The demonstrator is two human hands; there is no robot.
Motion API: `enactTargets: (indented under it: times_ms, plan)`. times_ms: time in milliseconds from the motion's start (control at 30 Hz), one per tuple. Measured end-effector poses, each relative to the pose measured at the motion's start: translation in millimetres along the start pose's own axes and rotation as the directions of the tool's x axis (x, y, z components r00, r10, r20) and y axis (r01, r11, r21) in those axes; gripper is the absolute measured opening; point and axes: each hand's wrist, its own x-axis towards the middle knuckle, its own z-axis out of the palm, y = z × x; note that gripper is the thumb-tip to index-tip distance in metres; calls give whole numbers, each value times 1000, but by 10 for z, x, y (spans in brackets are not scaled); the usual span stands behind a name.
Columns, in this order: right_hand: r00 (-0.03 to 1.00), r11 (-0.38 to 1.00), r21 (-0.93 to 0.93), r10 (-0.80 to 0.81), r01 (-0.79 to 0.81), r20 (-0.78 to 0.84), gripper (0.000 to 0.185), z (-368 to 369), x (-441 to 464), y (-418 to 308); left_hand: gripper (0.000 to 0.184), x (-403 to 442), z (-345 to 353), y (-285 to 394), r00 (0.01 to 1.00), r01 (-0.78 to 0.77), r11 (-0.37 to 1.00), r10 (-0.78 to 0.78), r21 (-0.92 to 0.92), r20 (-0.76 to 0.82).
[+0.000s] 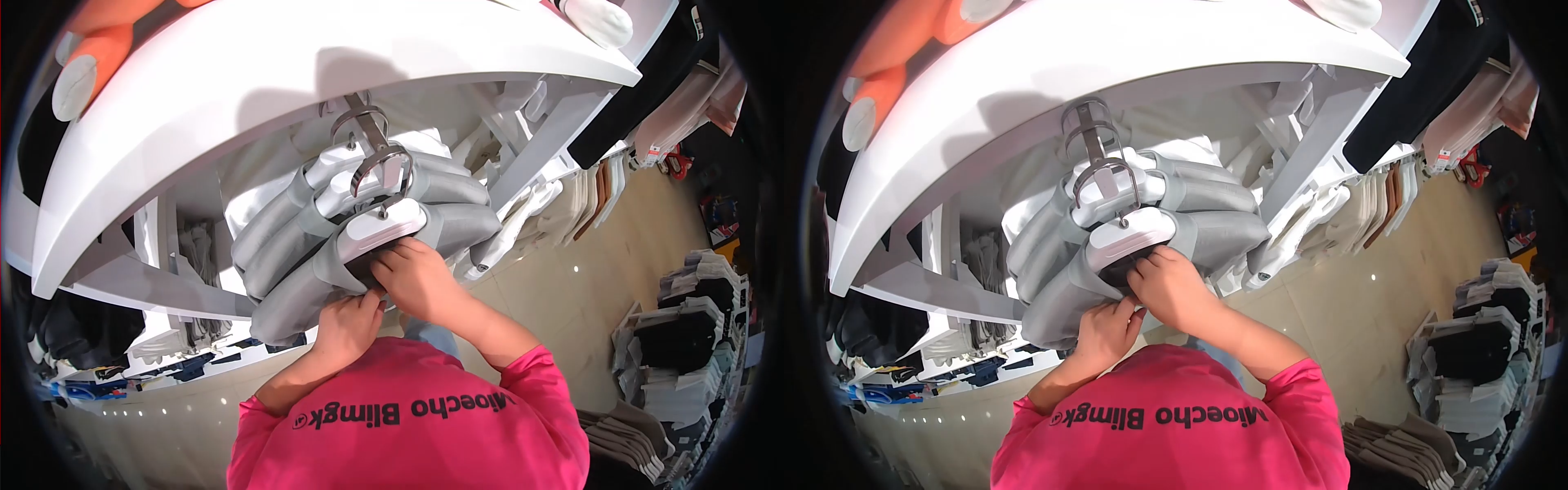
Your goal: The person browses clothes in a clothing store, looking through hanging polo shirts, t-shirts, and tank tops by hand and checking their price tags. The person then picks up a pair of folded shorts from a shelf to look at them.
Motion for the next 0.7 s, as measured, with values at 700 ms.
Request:
enactTargets:
  times_ms: [700]
  plan:
    - [960,994,71,-65,87,-271,15,206,158,-2,16,-95,1,-132,999,44,995,-44,-89,6]
